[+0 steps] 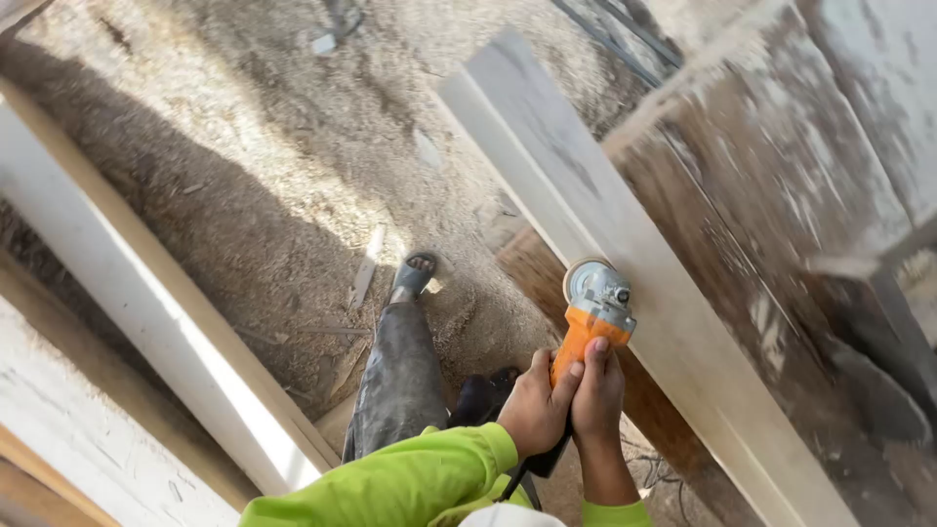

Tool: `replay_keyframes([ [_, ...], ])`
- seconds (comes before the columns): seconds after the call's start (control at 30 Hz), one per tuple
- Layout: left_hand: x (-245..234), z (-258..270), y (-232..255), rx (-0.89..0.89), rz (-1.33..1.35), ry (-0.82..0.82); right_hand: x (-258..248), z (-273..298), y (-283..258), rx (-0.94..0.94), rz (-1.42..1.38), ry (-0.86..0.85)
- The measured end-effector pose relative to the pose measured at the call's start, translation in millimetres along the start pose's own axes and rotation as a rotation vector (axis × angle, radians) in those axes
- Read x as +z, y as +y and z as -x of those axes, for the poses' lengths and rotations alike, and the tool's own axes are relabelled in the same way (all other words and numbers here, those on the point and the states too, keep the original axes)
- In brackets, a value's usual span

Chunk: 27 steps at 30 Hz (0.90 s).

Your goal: Sand the surface of a wooden beam using a handheld power sander.

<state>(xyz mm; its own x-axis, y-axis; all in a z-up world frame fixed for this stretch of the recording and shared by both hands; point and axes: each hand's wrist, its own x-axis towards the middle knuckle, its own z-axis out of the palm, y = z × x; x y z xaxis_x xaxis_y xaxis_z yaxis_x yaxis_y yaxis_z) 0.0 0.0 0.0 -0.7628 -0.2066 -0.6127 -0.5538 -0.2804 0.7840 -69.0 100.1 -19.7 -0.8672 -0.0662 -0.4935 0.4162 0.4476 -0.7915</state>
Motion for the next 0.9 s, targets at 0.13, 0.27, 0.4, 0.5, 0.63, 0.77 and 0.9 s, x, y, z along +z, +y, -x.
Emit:
replay_keyframes([
  [0.13, -55.1, -33.4, 25.3, 0.044, 0.066, 0.126, 60.1, -33.8, -41.4, -0.055, 0.098, -0.07],
  [0.27, -117.1, -65.1, 56.5, 0.001, 0.061, 0.208, 126.1, -68.6, -78.9, -0.169, 0.135, -0.2],
  [0.4, -166.1, -101.7, 70.6, 0.114, 0.079, 0.353, 188.3, -102.4, -110.7, -0.256, 0.106, -0.29],
  [0.5, -184.5, -109.8, 81.7, 0.139, 0.089, 0.359, 207.3, -101.8, -132.2, -0.242, 0.069, -0.299],
  [0.63, -178.2, -94.1, 77.6, -0.002, 0.022, 0.26, 189.4, -89.9, -115.2, -0.224, 0.104, -0.221],
  [0.77, -180.2, -96.1, 71.0, 0.036, 0.051, 0.229, 194.0, -88.3, -110.2, -0.191, 0.081, -0.198],
  [0.9, -200.8, -111.8, 73.3, 0.042, -0.023, 0.298, 222.5, -105.2, -114.9, -0.252, 0.005, -0.248],
])
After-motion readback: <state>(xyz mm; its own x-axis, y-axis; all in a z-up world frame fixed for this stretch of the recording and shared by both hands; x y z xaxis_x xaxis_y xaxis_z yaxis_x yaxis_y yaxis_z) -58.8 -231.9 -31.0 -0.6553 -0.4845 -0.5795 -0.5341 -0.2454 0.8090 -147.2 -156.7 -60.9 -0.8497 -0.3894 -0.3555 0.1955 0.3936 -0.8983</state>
